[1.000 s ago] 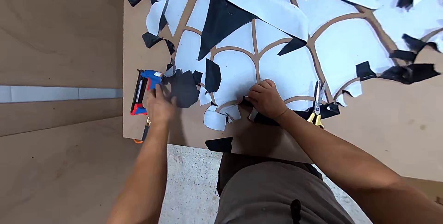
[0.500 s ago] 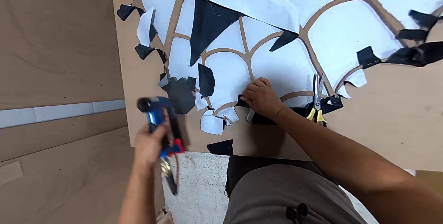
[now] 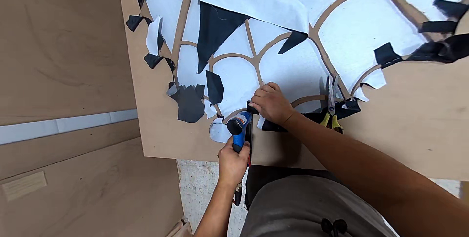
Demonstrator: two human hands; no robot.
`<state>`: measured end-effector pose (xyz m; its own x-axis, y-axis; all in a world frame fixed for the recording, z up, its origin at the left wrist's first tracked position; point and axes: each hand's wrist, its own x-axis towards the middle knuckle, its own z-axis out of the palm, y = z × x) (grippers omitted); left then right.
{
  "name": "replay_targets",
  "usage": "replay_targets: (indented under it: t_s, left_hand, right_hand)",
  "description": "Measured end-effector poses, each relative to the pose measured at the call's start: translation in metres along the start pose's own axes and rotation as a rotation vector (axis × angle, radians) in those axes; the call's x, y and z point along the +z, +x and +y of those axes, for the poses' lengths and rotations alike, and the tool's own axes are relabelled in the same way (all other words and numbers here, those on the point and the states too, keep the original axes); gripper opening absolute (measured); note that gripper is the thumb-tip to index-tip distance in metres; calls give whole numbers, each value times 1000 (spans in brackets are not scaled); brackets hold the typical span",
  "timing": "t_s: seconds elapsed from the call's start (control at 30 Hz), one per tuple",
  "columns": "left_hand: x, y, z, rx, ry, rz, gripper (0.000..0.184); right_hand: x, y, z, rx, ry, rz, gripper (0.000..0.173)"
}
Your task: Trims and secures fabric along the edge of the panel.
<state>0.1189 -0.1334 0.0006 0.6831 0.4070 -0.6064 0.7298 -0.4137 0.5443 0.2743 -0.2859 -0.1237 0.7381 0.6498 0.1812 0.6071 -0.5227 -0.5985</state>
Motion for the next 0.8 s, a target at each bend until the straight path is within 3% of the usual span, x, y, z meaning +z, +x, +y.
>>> replay_targets:
  t_s: [0.23, 0.43, 0.57, 0.7, 0.8]
  left_hand:
    - [2, -1, 0, 27, 82, -88, 22]
    - [-23, -12, -16, 28, -109, 31, 26]
    - [-36, -2, -36, -26, 0, 12, 25]
    - [-36, 1, -37, -42, 14, -17, 23]
    - [-36, 3, -39, -37, 13, -20, 24]
  right_hand:
    - [-2, 2, 0, 6, 18, -13, 30]
    - [-21, -21, -10, -11, 70, 80, 27]
    - [-25, -73, -43, -61, -142, -172, 54]
    - [-32, -53, -47, 76, -239, -326, 33]
    - [-45, -43, -35, 37, -237, -481, 27]
